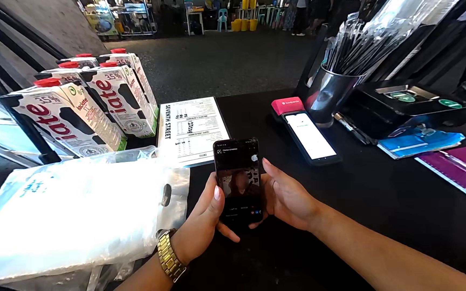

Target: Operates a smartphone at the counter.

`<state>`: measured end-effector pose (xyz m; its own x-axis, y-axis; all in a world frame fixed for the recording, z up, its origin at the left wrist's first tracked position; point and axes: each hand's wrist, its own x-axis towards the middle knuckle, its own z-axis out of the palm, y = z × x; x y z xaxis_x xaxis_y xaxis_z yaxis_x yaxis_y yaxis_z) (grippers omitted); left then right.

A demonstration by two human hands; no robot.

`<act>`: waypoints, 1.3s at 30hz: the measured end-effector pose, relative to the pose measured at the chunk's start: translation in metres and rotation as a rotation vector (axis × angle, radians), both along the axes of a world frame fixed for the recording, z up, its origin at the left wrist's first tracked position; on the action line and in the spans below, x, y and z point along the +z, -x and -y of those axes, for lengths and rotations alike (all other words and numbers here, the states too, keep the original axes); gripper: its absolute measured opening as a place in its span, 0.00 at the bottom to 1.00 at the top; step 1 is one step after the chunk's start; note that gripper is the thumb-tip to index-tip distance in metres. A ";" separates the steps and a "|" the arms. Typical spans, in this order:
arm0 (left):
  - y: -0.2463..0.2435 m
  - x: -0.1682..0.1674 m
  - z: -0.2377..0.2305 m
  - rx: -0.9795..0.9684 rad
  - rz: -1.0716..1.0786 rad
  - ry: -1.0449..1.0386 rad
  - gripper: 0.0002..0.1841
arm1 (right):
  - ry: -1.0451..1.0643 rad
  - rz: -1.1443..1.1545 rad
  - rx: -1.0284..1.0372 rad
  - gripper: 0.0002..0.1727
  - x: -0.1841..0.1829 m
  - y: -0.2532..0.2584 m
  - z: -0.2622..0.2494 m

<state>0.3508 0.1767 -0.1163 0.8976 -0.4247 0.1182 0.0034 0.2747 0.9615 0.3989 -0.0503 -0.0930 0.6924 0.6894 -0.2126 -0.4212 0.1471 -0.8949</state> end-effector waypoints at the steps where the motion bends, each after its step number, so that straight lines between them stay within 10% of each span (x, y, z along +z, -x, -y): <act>1: 0.000 0.000 0.000 -0.009 0.003 0.004 0.47 | 0.003 -0.005 -0.010 0.48 0.000 0.000 0.000; 24: -0.001 0.000 -0.001 -0.046 0.013 -0.002 0.49 | 0.042 0.010 -0.006 0.48 0.003 0.002 0.000; 28: -0.002 0.003 -0.002 -0.014 -0.068 0.036 0.51 | 0.040 0.135 0.054 0.23 0.001 0.001 -0.001; 39: -0.003 0.001 -0.002 -0.028 -0.047 0.045 0.48 | 0.077 0.283 0.105 0.35 -0.002 0.001 0.001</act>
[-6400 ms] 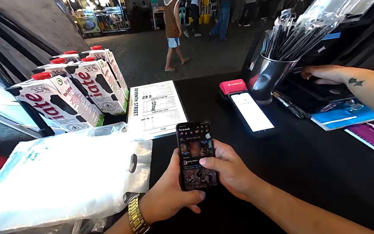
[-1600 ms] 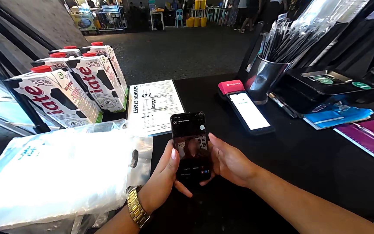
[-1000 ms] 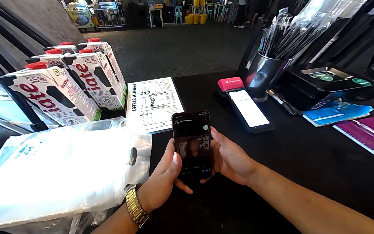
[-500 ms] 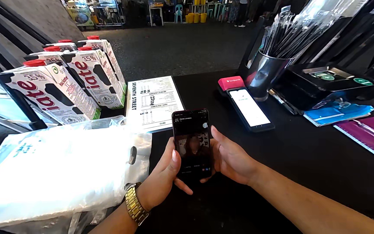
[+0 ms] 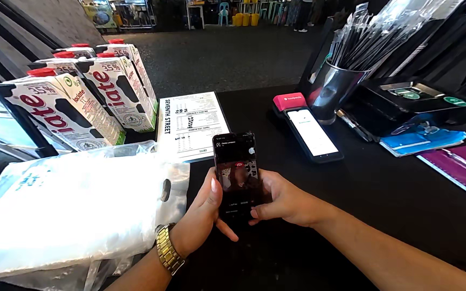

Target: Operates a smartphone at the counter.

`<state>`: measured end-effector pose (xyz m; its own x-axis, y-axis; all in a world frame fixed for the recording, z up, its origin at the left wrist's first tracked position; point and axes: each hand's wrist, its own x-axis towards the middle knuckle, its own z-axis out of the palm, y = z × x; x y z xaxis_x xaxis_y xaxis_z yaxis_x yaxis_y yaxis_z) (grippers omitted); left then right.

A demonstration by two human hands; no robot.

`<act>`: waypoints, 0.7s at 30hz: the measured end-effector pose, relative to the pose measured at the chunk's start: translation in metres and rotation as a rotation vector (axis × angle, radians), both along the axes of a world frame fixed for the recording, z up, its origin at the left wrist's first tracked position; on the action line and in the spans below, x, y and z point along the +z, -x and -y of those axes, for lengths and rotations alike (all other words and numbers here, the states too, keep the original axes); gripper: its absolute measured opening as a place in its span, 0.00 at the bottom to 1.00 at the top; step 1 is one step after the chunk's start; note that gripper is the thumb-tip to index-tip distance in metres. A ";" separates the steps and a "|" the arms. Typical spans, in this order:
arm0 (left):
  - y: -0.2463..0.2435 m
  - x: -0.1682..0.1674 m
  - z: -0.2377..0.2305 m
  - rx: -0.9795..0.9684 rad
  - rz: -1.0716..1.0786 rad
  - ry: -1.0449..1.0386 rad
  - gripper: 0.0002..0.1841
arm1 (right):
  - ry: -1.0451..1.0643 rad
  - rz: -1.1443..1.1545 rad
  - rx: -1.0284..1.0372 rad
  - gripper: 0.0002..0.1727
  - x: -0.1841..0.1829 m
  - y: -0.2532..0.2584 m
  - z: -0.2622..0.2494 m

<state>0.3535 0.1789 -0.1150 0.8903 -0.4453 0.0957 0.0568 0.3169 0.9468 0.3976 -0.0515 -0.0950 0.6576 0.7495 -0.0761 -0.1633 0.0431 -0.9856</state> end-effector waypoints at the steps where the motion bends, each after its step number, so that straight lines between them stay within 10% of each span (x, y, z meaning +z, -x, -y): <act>1: 0.000 0.000 0.000 0.002 0.000 -0.002 0.49 | 0.009 -0.002 -0.007 0.35 0.000 0.000 0.000; 21: 0.001 0.001 0.000 0.006 -0.001 -0.011 0.48 | 0.031 -0.005 -0.026 0.34 0.001 0.002 -0.001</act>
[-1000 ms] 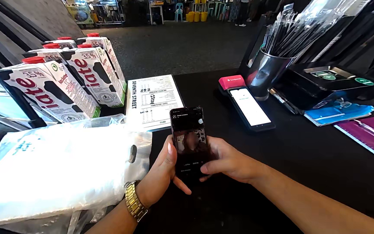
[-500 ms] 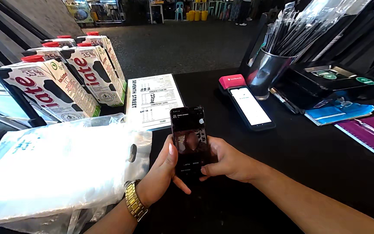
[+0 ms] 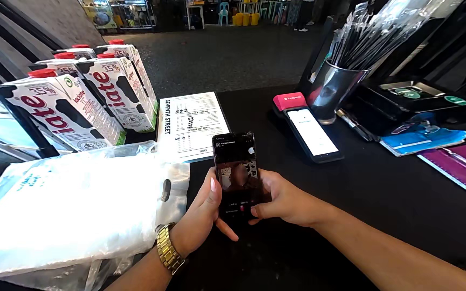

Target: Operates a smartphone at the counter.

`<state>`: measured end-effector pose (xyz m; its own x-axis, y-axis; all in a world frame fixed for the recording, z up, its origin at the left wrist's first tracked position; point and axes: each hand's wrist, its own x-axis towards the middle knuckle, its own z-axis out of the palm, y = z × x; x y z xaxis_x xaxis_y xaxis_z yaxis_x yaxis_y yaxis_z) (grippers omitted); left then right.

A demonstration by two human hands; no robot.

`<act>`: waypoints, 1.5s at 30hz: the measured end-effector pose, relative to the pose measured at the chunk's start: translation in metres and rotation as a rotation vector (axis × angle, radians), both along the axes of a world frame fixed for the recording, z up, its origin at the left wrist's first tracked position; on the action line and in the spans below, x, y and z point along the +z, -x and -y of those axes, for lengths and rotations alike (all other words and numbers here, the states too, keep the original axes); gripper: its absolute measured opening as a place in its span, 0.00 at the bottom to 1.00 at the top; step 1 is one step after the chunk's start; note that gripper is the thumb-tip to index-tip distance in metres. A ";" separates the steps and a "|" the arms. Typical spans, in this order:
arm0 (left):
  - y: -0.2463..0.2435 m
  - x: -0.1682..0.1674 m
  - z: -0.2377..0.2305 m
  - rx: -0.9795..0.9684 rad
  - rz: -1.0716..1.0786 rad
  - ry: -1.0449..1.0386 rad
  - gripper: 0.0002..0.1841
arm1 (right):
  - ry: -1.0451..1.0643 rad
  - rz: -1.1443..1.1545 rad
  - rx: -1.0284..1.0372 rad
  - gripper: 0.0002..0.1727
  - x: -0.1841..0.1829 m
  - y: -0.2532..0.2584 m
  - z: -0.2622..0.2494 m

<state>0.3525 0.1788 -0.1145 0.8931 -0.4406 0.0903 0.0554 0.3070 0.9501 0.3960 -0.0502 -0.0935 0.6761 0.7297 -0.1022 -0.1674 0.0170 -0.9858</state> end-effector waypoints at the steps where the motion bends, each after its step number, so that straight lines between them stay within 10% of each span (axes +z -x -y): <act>1: 0.000 0.000 0.000 -0.002 0.003 0.001 0.48 | 0.001 0.001 0.000 0.34 0.000 0.000 0.000; 45: 0.001 0.002 0.001 0.013 -0.022 0.003 0.49 | 0.036 -0.013 -0.017 0.34 0.003 0.001 -0.001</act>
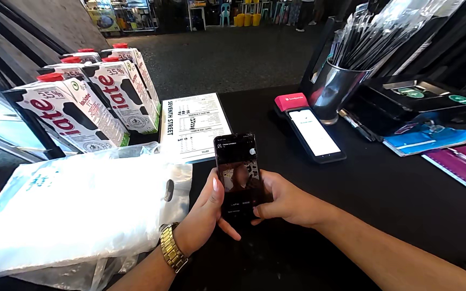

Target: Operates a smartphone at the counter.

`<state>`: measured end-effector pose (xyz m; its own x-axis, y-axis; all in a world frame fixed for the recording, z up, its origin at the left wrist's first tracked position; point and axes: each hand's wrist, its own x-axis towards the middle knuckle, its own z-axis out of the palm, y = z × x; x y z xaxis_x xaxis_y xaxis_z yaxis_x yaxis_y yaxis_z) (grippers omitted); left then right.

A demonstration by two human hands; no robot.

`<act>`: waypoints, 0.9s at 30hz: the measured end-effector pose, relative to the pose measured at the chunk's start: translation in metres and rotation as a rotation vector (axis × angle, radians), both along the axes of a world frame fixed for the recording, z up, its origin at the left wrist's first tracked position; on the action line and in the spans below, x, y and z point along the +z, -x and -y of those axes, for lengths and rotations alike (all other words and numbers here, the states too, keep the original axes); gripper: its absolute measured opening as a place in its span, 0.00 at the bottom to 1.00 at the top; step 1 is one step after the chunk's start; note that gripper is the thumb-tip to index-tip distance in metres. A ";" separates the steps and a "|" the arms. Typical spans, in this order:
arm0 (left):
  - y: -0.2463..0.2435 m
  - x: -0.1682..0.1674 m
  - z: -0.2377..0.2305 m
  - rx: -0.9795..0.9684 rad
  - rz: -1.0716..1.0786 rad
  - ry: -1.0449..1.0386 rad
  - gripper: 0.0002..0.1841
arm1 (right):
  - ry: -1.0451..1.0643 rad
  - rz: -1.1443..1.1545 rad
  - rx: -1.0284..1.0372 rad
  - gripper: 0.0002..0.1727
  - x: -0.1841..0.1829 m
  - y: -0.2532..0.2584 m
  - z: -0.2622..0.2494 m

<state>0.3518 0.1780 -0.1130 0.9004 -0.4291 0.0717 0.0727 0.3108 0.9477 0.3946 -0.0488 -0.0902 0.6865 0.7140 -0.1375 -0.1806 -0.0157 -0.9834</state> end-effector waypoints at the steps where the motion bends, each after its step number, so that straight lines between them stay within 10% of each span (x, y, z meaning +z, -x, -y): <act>1: 0.000 0.000 0.000 0.001 -0.005 0.006 0.49 | 0.001 -0.001 0.002 0.34 0.000 0.000 0.000; 27: 0.000 0.001 0.000 -0.007 -0.016 -0.017 0.52 | 0.014 -0.003 -0.011 0.32 0.001 0.001 0.000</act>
<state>0.3517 0.1775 -0.1118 0.8981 -0.4369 0.0502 0.0897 0.2938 0.9517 0.3939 -0.0486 -0.0896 0.6938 0.7044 -0.1498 -0.1840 -0.0278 -0.9825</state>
